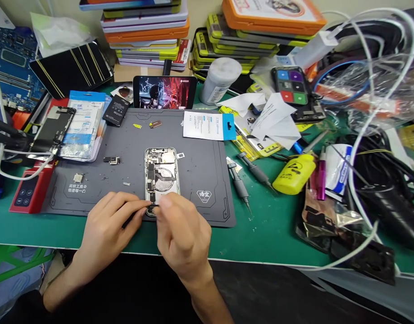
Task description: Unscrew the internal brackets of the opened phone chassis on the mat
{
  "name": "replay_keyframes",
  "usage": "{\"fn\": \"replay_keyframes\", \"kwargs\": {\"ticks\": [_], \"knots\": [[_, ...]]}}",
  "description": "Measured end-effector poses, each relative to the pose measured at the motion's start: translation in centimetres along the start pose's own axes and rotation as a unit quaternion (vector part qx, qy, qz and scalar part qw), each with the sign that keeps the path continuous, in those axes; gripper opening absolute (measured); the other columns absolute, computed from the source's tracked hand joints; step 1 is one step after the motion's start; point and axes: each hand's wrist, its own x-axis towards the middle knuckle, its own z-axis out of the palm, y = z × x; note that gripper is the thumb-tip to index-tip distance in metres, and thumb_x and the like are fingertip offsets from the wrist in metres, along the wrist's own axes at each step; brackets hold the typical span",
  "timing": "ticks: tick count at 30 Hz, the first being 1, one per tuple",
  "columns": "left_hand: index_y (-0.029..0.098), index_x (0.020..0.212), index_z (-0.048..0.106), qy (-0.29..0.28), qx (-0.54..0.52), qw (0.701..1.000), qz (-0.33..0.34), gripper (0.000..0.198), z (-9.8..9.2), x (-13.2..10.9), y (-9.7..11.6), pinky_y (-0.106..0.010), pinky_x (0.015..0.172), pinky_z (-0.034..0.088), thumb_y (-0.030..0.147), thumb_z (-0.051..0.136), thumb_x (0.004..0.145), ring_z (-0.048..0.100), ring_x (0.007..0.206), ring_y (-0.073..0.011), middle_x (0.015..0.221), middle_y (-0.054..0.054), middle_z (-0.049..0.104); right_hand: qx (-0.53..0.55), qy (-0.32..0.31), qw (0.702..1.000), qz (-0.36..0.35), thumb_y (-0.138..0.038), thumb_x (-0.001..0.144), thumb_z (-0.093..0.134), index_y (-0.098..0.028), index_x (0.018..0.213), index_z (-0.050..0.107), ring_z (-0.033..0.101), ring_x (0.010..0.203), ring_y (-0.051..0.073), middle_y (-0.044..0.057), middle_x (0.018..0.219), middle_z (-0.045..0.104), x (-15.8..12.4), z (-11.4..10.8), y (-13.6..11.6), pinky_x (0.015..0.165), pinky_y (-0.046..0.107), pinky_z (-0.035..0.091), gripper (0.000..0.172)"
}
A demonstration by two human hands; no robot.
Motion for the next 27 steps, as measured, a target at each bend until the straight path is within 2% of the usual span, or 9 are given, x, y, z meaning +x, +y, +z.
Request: {"fn": "replay_keyframes", "kwargs": {"ticks": [4, 8, 12, 15, 17, 20, 24, 27], "knots": [[0.021, 0.117, 0.07, 0.004, -0.003, 1.0, 0.001, 0.012, -0.09, 0.16, 0.07, -0.035, 0.079, 0.052, 0.019, 0.059, 0.113, 0.065, 0.088, -0.0178, 0.102, -0.003, 0.075, -0.026, -0.021, 0.998, -0.048, 0.001, 0.09, 0.077, -0.023, 0.157, 0.051, 0.075, 0.082, 0.016, 0.003, 0.101, 0.076, 0.24, -0.31, -0.27, 0.068, 0.027, 0.067, 0.076], [0.02, 0.117, 0.071, 0.008, -0.006, 1.0, 0.0, 0.011, -0.22, 0.35, 0.23, -0.035, 0.079, 0.052, 0.017, 0.062, 0.112, 0.064, 0.087, -0.0174, 0.102, -0.002, 0.075, 0.029, -0.03, 0.998, -0.047, 0.004, 0.093, 0.055, -0.016, 0.162, 0.044, 0.08, 0.102, 0.022, 0.011, 0.115, 0.078, 0.21, -0.39, -0.17, 0.078, 0.037, 0.072, 0.073], [0.019, 0.115, 0.071, 0.011, -0.004, 1.0, 0.005, 0.01, -0.23, 0.27, 0.23, -0.035, 0.079, 0.051, 0.016, 0.063, 0.111, 0.064, 0.087, -0.0171, 0.102, -0.001, 0.075, 0.015, -0.013, 0.999, -0.032, -0.004, 0.095, 0.065, -0.023, 0.159, 0.05, 0.08, 0.111, 0.023, 0.012, 0.13, 0.078, -0.05, -0.45, -0.11, 0.081, 0.038, 0.074, 0.068], [0.02, 0.118, 0.072, 0.006, -0.007, 1.0, 0.001, 0.012, -0.21, 0.14, 0.18, -0.035, 0.081, 0.052, 0.015, 0.064, 0.11, 0.065, 0.09, -0.0174, 0.104, -0.002, 0.076, 0.033, 0.009, 0.999, -0.031, 0.001, 0.098, 0.055, -0.023, 0.161, 0.052, 0.079, 0.119, 0.023, 0.012, 0.136, 0.076, -0.4, -0.5, -0.1, 0.088, 0.04, 0.074, 0.068], [0.02, 0.118, 0.072, 0.005, -0.01, 1.0, -0.003, 0.012, -0.21, 0.08, 0.18, -0.035, 0.082, 0.052, 0.016, 0.065, 0.11, 0.066, 0.091, -0.0171, 0.104, -0.001, 0.076, 0.061, 0.015, 0.998, -0.032, -0.001, 0.1, 0.052, -0.019, 0.164, 0.049, 0.079, 0.119, 0.024, 0.014, 0.135, 0.076, -0.52, -0.5, -0.11, 0.089, 0.042, 0.074, 0.067], [0.019, 0.117, 0.073, 0.011, -0.011, 1.0, 0.002, 0.01, -0.23, 0.1, 0.19, -0.033, 0.081, 0.052, 0.016, 0.067, 0.11, 0.066, 0.09, -0.0162, 0.103, -0.001, 0.076, 0.053, 0.019, 0.998, -0.026, -0.005, 0.098, 0.064, -0.018, 0.163, 0.05, 0.081, 0.108, 0.022, 0.012, 0.126, 0.079, -0.28, -0.51, -0.27, 0.08, 0.036, 0.073, 0.068], [0.019, 0.116, 0.074, 0.015, -0.015, 1.0, 0.002, 0.009, -0.25, 0.23, 0.22, -0.033, 0.081, 0.052, 0.016, 0.068, 0.109, 0.066, 0.09, -0.016, 0.103, -0.001, 0.076, 0.0, 0.018, 0.999, -0.034, 0.0, 0.096, 0.07, -0.019, 0.156, 0.057, 0.082, 0.097, 0.019, 0.008, 0.113, 0.081, 0.32, -0.69, -0.68, 0.079, 0.032, 0.072, 0.064], [0.019, 0.115, 0.074, 0.014, -0.018, 1.0, 0.001, 0.008, -0.24, 0.3, 0.23, -0.033, 0.081, 0.052, 0.016, 0.068, 0.109, 0.065, 0.089, -0.0159, 0.102, 0.0, 0.076, -0.002, 0.011, 0.999, -0.04, 0.004, 0.093, 0.069, -0.021, 0.156, 0.056, 0.082, 0.097, 0.019, 0.006, 0.11, 0.081, 0.42, -0.82, -0.81, 0.081, 0.032, 0.073, 0.068]]}}
